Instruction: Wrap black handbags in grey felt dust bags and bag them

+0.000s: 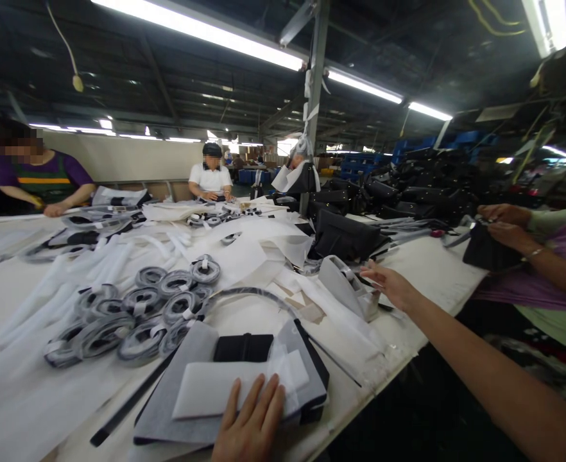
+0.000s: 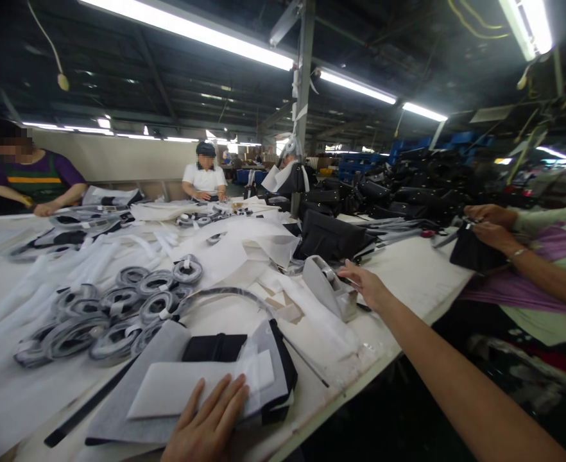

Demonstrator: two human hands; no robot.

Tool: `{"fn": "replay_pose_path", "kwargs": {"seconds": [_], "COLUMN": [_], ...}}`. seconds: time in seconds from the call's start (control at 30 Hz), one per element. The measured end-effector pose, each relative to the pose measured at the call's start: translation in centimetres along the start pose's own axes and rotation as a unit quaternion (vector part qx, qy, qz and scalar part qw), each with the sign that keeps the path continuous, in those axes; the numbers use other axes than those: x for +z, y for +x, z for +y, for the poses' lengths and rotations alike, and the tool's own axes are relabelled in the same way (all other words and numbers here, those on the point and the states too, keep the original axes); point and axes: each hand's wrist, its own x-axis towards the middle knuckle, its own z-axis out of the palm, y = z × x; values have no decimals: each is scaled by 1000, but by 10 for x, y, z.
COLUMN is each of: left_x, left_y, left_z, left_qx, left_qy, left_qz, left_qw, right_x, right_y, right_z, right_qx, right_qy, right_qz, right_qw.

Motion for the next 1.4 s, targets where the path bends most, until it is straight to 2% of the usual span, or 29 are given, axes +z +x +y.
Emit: {"fn": "replay_pose_path", "kwargs": {"seconds": [0.17, 0.27, 0.43, 0.53, 0.7, 0.8, 0.93, 1.03, 1.13, 1.2, 1.3, 1.4], "left_x": [1, 1, 0, -2, -2, -1, -2, -4, -8, -11, -15, -18], "left_y": [-1, -1, -2, -2, -2, -1, -1, 0, 1, 3, 7, 12], "left_z": [1, 1, 1, 2, 1, 1, 2, 3, 6, 8, 11, 13], "left_qx": [-4, -10, -10, -13, -11, -11, -15, -18, -35, -48, -66, -73], "left_qy": [-15, -21, -26, -30, -31, -32, -32, -33, -43, -53, -58, -51], "left_qz": [-3, -2, -1, -2, -1, -3, -4, -11, -22, -26, -26, -6], "left_qw": [1000, 1000, 1000, 999, 999, 999, 999, 999, 998, 997, 996, 996], "right_x": [-20, -30, -46, -55, -56, -50, -51, -61, -63, -55, -24, 18], "right_y": [-41, -63, -80, -78, -69, -61, -62, -76, -98, -113, -139, -162], "right_z": [-20, -18, 12, 37, 75, 87, 83, 71, 54, 38, 7, -28], "right_qx": [-28, 11, 85, 95, 63, 31, -31, -76, -170, -253, -338, -382], "right_qy": [66, 76, 69, 52, -2, -45, -126, -186, -288, -371, -429, -413], "right_qz": [-16, -31, -36, -28, 7, 36, 75, 78, -5, -89, -200, -309], "right_qw": [997, 997, 993, 994, 998, 998, 989, 976, 942, 889, 813, 767]}}
